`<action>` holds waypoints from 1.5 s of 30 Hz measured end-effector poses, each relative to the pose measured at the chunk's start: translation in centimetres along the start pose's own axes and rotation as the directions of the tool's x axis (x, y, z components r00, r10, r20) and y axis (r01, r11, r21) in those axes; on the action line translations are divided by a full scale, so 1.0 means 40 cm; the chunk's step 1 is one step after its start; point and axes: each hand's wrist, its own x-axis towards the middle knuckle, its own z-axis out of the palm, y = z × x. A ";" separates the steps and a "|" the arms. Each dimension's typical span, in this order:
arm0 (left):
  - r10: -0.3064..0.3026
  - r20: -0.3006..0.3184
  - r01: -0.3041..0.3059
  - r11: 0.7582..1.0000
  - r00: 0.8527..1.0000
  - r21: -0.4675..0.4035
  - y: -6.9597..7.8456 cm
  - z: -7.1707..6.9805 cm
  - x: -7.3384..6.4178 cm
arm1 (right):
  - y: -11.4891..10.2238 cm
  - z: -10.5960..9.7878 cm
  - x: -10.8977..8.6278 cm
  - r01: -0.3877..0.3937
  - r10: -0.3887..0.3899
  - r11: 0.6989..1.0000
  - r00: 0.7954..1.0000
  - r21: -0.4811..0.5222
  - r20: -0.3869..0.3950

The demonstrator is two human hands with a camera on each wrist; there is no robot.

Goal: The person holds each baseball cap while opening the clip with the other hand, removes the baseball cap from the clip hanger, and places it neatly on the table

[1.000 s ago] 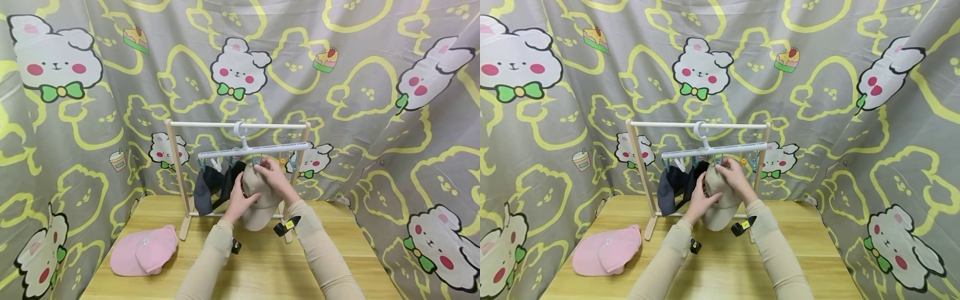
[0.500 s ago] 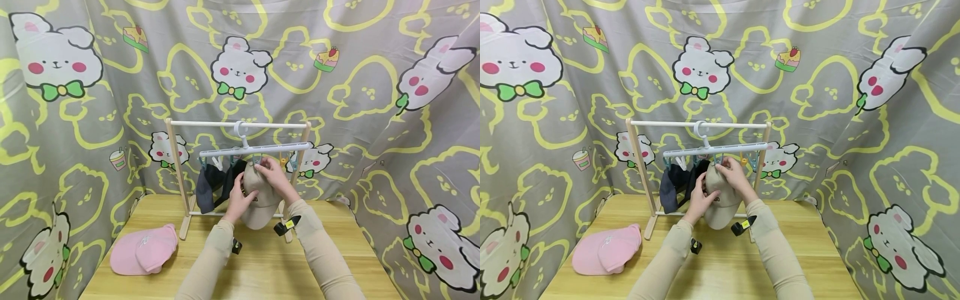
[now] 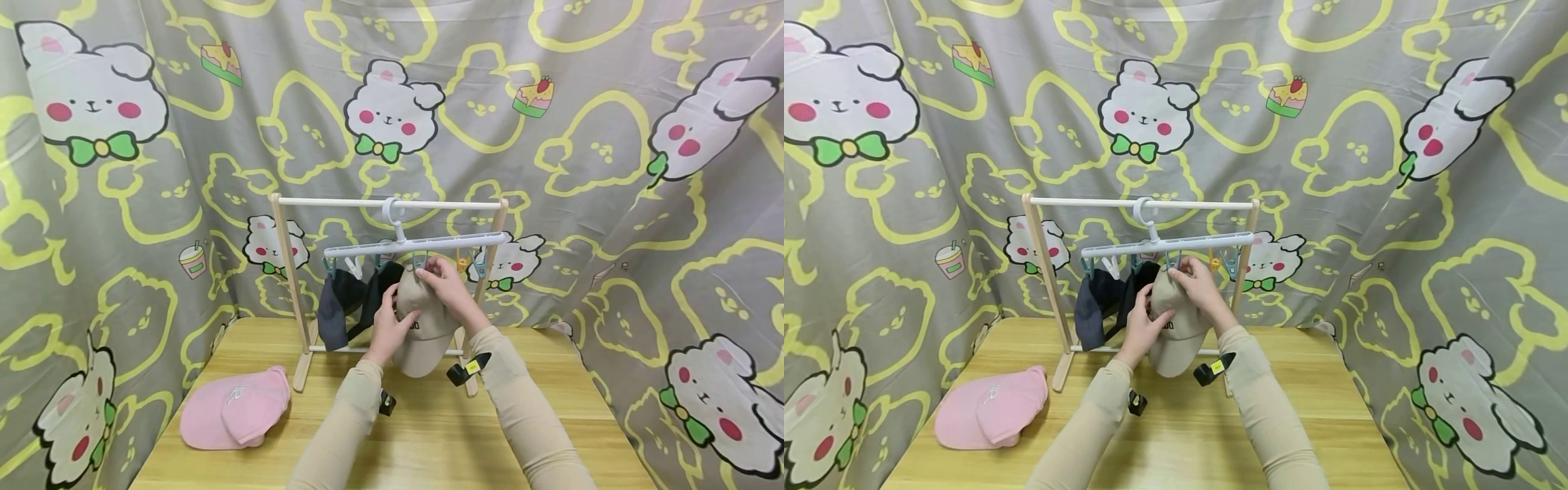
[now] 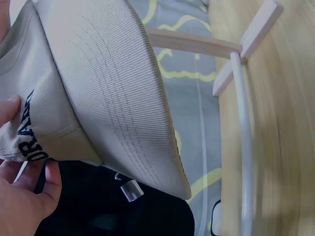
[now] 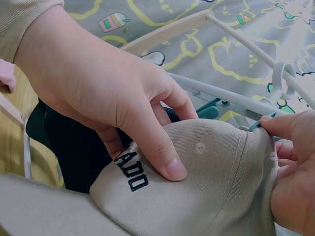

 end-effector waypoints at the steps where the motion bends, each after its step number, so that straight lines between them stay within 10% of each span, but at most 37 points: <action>1: 0.001 -0.002 -0.001 1.000 1.000 0.004 0.000 0.000 -0.001 | 0.002 0.000 0.000 0.005 -0.005 1.000 1.000 -0.002 -0.001; 19: -0.021 -0.025 0.023 0.997 0.999 0.068 0.000 0.004 -0.002 | 0.012 0.002 0.001 0.066 -0.076 0.985 0.995 -0.158 -0.060; 45: -0.026 -0.002 0.026 0.990 1.000 0.138 0.012 0.011 -0.006 | -0.008 0.027 0.004 0.101 -0.181 0.883 0.975 -0.459 -0.132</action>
